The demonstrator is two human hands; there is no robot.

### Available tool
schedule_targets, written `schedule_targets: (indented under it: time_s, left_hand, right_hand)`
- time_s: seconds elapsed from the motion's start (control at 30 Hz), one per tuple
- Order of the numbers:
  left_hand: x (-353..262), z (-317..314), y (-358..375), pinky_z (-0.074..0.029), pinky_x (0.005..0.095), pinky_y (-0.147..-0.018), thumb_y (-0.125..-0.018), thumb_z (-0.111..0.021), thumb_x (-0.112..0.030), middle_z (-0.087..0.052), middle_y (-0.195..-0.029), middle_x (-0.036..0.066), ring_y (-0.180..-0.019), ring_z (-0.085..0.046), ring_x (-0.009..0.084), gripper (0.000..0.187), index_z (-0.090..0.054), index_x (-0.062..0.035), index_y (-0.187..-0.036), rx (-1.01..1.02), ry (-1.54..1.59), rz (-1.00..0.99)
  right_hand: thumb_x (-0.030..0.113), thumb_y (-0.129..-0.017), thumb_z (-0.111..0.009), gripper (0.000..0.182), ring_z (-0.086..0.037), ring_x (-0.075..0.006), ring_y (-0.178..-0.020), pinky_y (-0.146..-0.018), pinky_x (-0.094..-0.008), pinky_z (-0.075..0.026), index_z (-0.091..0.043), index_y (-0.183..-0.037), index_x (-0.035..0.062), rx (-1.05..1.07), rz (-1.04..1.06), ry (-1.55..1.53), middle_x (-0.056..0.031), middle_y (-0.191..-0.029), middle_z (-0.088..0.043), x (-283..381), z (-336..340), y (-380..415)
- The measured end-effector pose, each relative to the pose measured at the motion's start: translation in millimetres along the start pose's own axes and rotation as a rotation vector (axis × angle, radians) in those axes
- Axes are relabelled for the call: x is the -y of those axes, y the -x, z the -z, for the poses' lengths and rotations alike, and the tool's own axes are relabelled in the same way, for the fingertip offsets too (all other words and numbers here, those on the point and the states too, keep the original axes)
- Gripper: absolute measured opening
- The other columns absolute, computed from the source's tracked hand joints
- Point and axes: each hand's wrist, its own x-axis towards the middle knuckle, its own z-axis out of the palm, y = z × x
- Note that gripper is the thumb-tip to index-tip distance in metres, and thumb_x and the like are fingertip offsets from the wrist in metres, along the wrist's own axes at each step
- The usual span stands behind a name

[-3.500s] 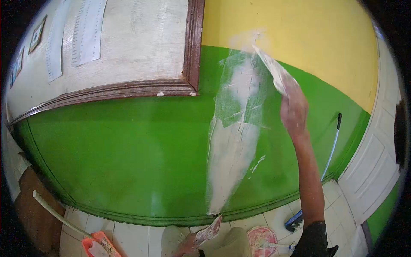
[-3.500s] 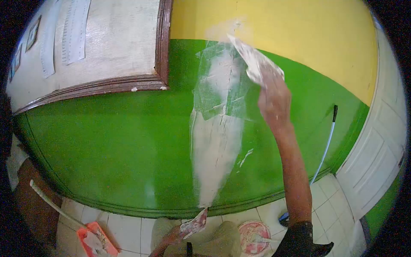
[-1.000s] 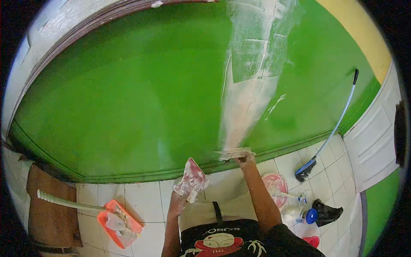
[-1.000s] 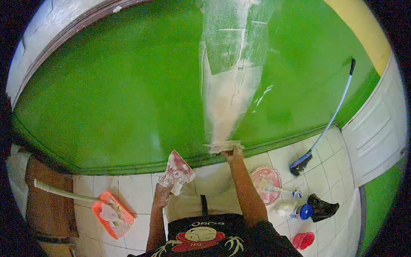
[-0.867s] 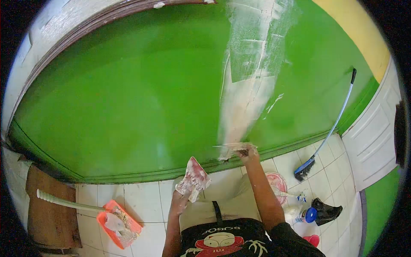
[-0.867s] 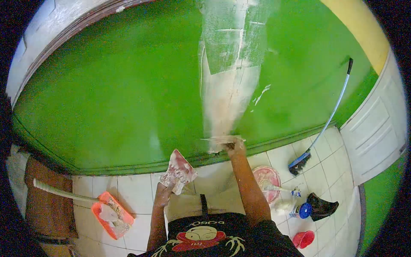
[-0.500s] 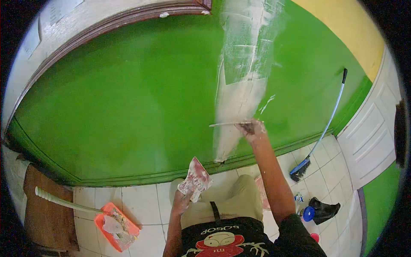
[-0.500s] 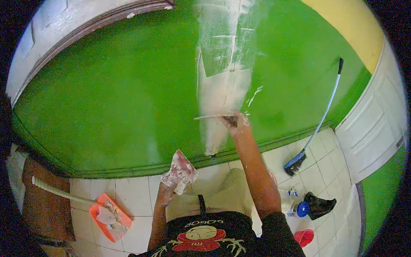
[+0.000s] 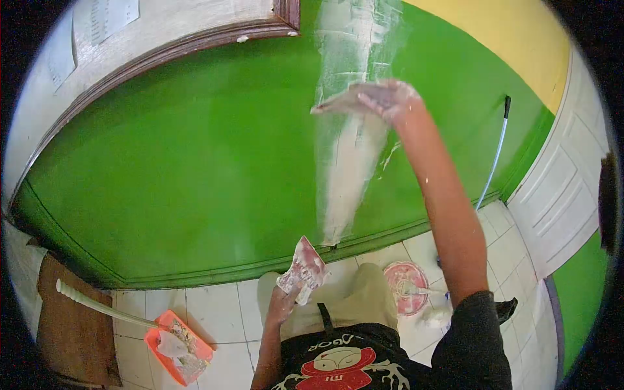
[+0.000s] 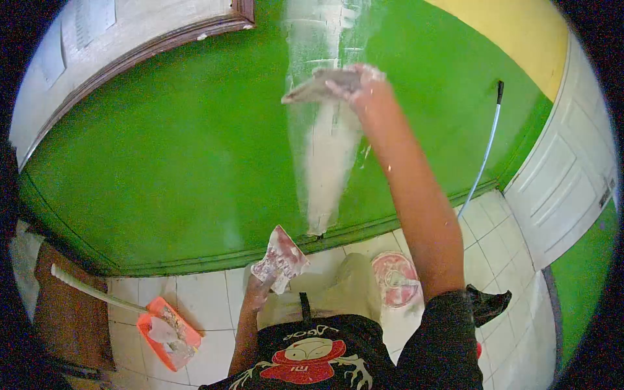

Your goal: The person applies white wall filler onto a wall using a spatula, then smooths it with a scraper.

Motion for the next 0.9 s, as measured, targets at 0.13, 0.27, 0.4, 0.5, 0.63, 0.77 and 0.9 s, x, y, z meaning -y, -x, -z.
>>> schedule_targets:
  time_s: [0.13, 0.27, 0.4, 0.5, 0.63, 0.77, 0.9]
  left_hand:
    - [2.5, 27.9, -7.9, -0.047, 0.0309, -0.086, -0.094, -0.057, -0.03, -0.065, -0.107, 0.007, -0.095, -0.059, 0.0156, 0.041, -0.057, 0.0024, -0.119, 0.039, -0.059, -0.042]
    - [-1.9, 30.5, -11.2, -0.045, 0.0306, -0.088, -0.094, -0.056, -0.03, -0.064, -0.109, 0.007, -0.098, -0.058, 0.0156, 0.041, -0.057, 0.0023, -0.119, 0.052, -0.111, -0.127]
    - [0.1, 36.8, -12.5, -0.044, 0.0312, -0.091, -0.094, -0.056, -0.028, -0.063, -0.113, 0.008, -0.103, -0.057, 0.0156, 0.039, -0.058, 0.0025, -0.118, 0.057, -0.067, -0.047]
    - [-2.2, 43.1, -15.4, -0.043, 0.0312, -0.092, -0.094, -0.056, -0.026, -0.062, -0.114, 0.007, -0.104, -0.056, 0.0151, 0.038, -0.058, 0.0026, -0.119, 0.07, -0.106, -0.056]
    - [-5.7, 45.8, -17.6, -0.043, 0.03, -0.091, -0.093, -0.058, -0.023, -0.062, -0.115, 0.005, -0.104, -0.056, 0.014, 0.036, -0.057, 0.0022, -0.12, 0.072, -0.078, -0.017]
    - [-9.4, 45.1, -20.1, -0.044, 0.0299, -0.09, -0.092, -0.06, -0.021, -0.062, -0.115, 0.005, -0.104, -0.057, 0.0144, 0.037, -0.056, 0.002, -0.121, 0.06, 0.011, -0.021]
    - [-0.5, 36.8, -22.9, -0.047, 0.0305, -0.088, -0.091, -0.062, -0.017, -0.062, -0.113, 0.006, -0.103, -0.059, 0.0153, 0.039, -0.053, 0.0002, -0.124, 0.033, 0.259, 0.018]
  right_hand:
    - [0.027, -0.099, -0.043, 0.047, -0.057, -0.0353, -0.11, -0.09, -0.0385, -0.057, -0.04, -0.135, -0.0026, -0.388, -0.444, -0.506, -0.0256, -0.132, -0.047, 134.7, -90.1, 0.9]
    - [0.044, -0.09, -0.054, 0.063, -0.059, -0.0284, -0.11, -0.094, -0.0342, -0.051, -0.045, -0.133, -0.0001, -0.272, -0.055, 0.868, -0.0176, -0.13, -0.054, 132.3, -50.0, -93.9]
    - [0.048, -0.084, -0.066, 0.073, -0.057, -0.0222, -0.114, -0.099, -0.0287, -0.045, -0.043, -0.136, 0.0021, -0.155, 0.159, 1.759, -0.0106, -0.129, -0.058, 218.6, -100.4, -27.9]
    - [0.045, -0.084, -0.066, 0.068, -0.051, -0.0217, -0.121, -0.102, -0.0299, -0.042, -0.044, -0.136, 0.0067, -0.246, 0.035, 1.456, -0.014, -0.137, -0.048, 250.7, -114.0, -15.0]
    - [0.037, -0.087, -0.064, 0.063, -0.052, -0.0214, -0.12, -0.102, -0.0304, -0.043, -0.043, -0.135, 0.002, -0.234, 0.107, 1.422, -0.0132, -0.134, -0.051, 258.0, -94.9, -32.6]
    - [0.029, -0.09, -0.061, 0.058, -0.054, -0.0211, -0.119, -0.102, -0.0308, -0.043, -0.042, -0.134, -0.0027, -0.13, 0.211, 1.435, -0.0124, -0.132, -0.054, 240.8, -32.3, -37.6]
    - [0.012, -0.092, -0.055, 0.035, -0.054, -0.0253, -0.115, -0.096, -0.0402, -0.047, -0.048, -0.12, -0.0086, -0.195, 0.287, -0.419, -0.0179, -0.122, -0.055, 173.6, -26.6, 63.6]
